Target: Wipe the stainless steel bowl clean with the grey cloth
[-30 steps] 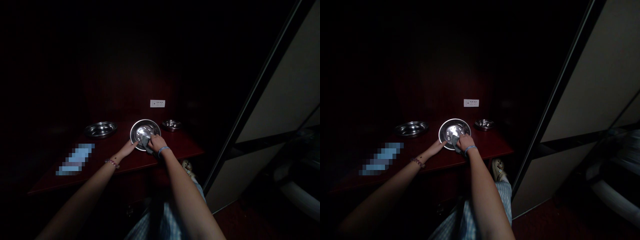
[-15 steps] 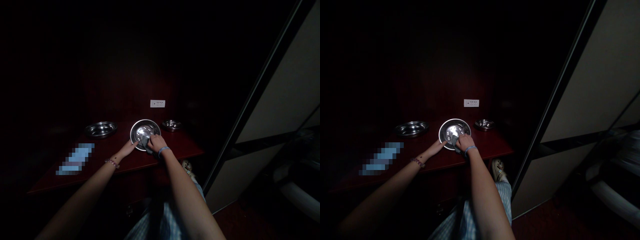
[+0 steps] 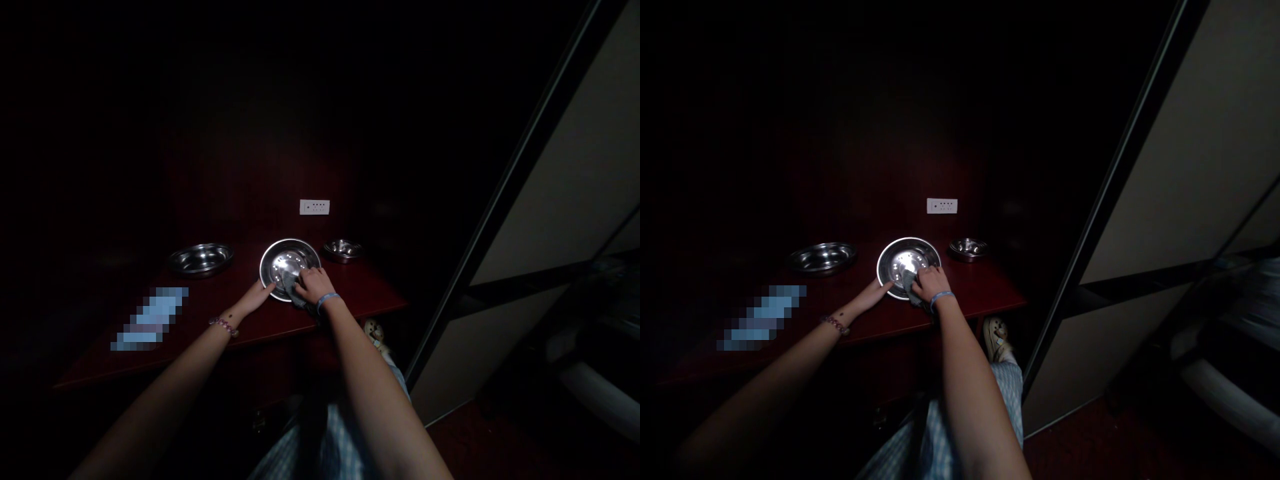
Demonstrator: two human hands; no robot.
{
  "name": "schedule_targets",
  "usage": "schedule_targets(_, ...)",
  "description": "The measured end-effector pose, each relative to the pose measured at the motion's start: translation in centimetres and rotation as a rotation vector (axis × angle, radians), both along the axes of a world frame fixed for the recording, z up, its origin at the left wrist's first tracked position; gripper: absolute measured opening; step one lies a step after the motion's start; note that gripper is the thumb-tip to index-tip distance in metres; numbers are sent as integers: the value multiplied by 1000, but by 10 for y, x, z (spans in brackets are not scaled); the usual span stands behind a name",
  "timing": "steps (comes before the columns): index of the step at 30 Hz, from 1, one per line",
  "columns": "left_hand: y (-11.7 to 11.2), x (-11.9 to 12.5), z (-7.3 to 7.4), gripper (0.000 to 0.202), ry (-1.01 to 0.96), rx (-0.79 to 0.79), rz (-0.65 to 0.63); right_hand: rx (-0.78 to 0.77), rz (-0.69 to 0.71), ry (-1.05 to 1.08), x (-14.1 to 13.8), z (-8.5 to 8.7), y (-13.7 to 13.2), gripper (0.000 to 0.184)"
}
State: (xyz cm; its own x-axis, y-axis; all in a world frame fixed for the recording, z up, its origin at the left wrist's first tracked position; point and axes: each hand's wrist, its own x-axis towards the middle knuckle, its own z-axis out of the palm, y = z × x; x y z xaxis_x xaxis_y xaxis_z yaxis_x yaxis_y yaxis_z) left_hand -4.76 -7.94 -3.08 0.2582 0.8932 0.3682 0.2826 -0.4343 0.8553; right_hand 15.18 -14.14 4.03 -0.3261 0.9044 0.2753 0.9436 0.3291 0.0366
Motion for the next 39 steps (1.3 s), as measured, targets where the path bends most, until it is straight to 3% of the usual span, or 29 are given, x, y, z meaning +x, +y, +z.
schedule_targets(39, 7, -2, -7, 62, 17, 25, -22, -58, 7, -3, 0, 0, 1, 29)
